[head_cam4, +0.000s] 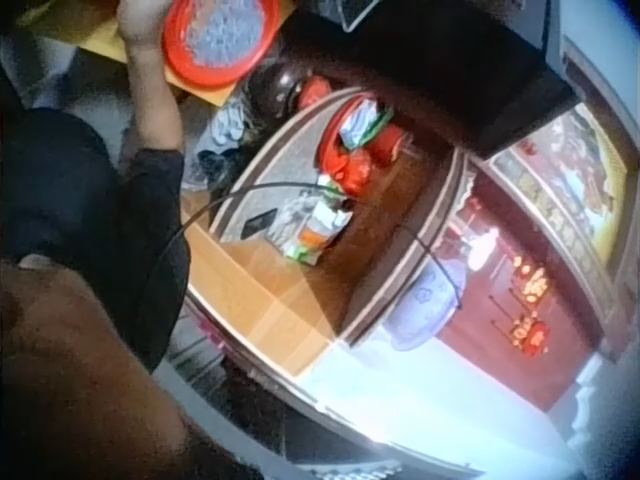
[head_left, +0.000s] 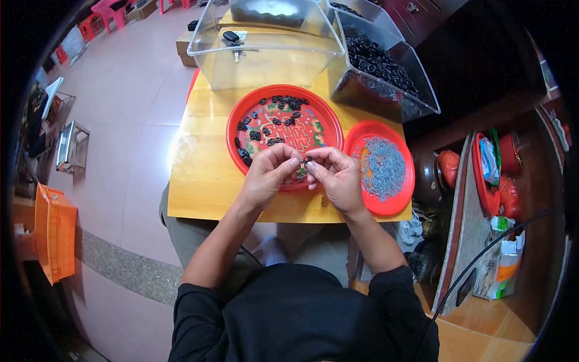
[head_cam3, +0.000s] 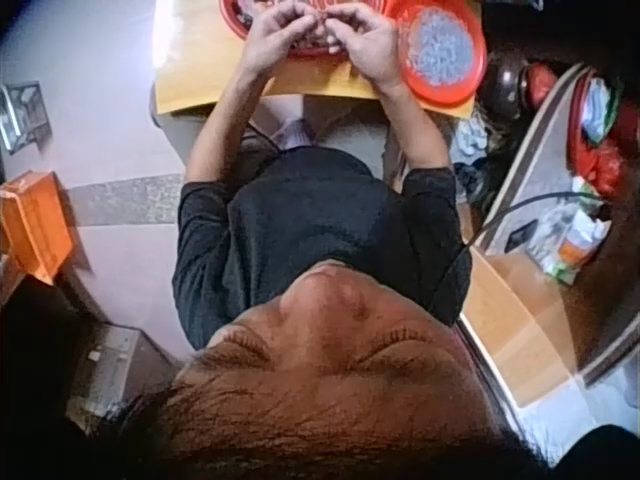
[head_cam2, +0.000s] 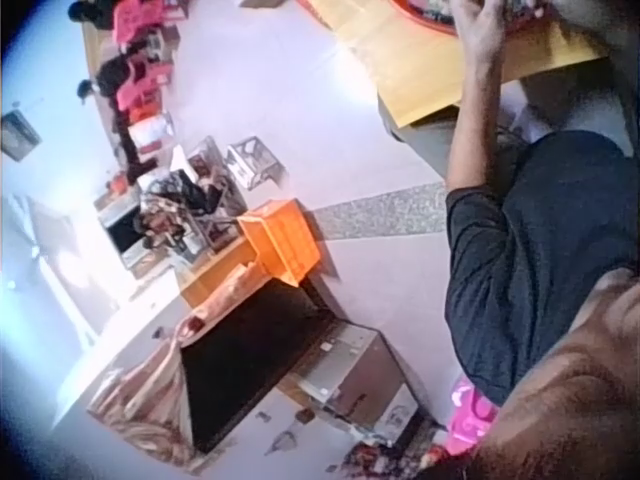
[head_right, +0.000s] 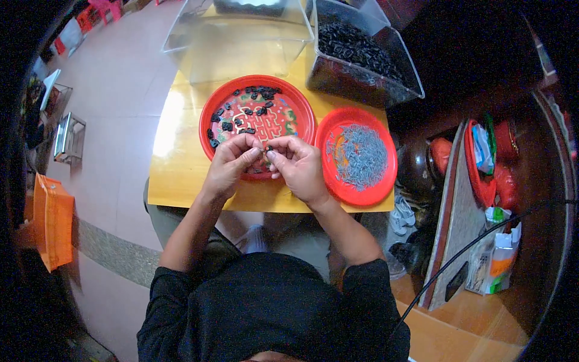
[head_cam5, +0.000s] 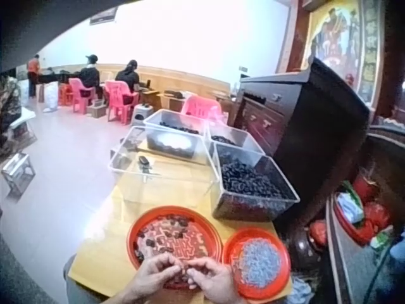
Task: The person assembles small fasteners by inserting metal pins into black plastic components by hand.
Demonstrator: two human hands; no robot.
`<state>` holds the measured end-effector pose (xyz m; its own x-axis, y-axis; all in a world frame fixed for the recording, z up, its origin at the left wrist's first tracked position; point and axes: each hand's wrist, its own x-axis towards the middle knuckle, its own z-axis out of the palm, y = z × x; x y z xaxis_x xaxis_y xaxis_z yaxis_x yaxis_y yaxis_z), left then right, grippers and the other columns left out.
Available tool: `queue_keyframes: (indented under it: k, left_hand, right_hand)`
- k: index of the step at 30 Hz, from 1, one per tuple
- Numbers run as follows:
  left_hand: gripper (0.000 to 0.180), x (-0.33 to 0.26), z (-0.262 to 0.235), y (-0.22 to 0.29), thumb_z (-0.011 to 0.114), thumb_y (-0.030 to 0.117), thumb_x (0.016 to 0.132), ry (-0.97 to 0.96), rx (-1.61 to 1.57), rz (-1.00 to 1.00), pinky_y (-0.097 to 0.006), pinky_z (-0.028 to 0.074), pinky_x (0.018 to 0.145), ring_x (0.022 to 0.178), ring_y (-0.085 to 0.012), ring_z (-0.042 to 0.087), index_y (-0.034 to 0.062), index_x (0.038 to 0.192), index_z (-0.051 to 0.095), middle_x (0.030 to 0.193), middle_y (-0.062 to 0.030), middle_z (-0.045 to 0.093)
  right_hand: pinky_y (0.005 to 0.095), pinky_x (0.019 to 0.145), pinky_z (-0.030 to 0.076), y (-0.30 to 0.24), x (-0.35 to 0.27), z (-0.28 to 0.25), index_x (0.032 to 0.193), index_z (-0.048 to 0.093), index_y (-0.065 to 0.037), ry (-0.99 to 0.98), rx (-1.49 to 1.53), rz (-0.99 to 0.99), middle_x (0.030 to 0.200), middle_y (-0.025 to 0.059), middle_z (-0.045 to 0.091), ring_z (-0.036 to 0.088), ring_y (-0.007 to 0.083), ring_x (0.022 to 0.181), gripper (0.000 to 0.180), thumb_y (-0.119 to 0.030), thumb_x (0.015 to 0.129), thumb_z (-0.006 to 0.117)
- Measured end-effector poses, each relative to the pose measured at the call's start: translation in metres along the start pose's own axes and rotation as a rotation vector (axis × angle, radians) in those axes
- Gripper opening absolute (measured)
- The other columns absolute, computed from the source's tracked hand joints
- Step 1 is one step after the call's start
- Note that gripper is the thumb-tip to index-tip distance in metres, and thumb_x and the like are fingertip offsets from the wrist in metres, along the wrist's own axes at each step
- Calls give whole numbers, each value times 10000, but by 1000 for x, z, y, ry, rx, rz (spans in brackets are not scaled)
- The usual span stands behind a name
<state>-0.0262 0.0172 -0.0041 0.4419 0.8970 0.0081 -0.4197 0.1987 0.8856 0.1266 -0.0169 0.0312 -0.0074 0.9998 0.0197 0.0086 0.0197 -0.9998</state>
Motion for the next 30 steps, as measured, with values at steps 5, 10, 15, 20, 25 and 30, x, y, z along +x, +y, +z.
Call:
queue_keyframes:
  k: [5,10,15,20,25,30]
  left_hand:
    - [89,-1,0,0,540,116,885,-20,57,35,-178,378,549,615,-30,451,32,856,537,699,38,503]
    - [94,-3,4,3,535,114,888,-26,83,35,-179,379,560,629,-31,450,31,845,532,701,38,497]
    - [91,-5,6,2,538,107,885,-10,114,57,-178,378,565,636,-32,451,30,839,528,705,36,492]
    - [81,-5,8,0,538,96,882,0,104,49,-179,375,562,641,-28,449,29,838,528,707,37,494]
    - [62,-6,8,-3,550,62,862,21,193,93,-183,376,561,641,-35,456,20,820,529,702,31,497]
    - [51,-5,6,-3,551,51,852,40,488,141,-180,384,581,653,-36,467,29,812,526,707,37,503]
  right_hand:
    - [202,537,501,-3,-2,3,945,591,30,10,-30,-60,740,39,591,567,72,619,128,28,820,569]
    - [198,542,499,-1,-2,1,936,591,38,8,-40,-107,766,43,585,569,75,625,124,45,816,564]
    - [192,543,490,-4,-5,2,923,593,41,21,-88,-184,778,44,570,566,76,629,117,60,812,561]
    - [189,530,478,-3,-7,2,926,593,14,13,-78,-200,769,18,561,554,55,631,139,63,797,575]
    - [192,519,465,0,-7,0,901,592,20,20,-183,-249,747,32,555,549,65,611,135,77,779,582]
    - [197,525,487,4,-4,-3,894,600,30,-37,-422,-388,757,54,564,562,77,603,137,99,779,569]
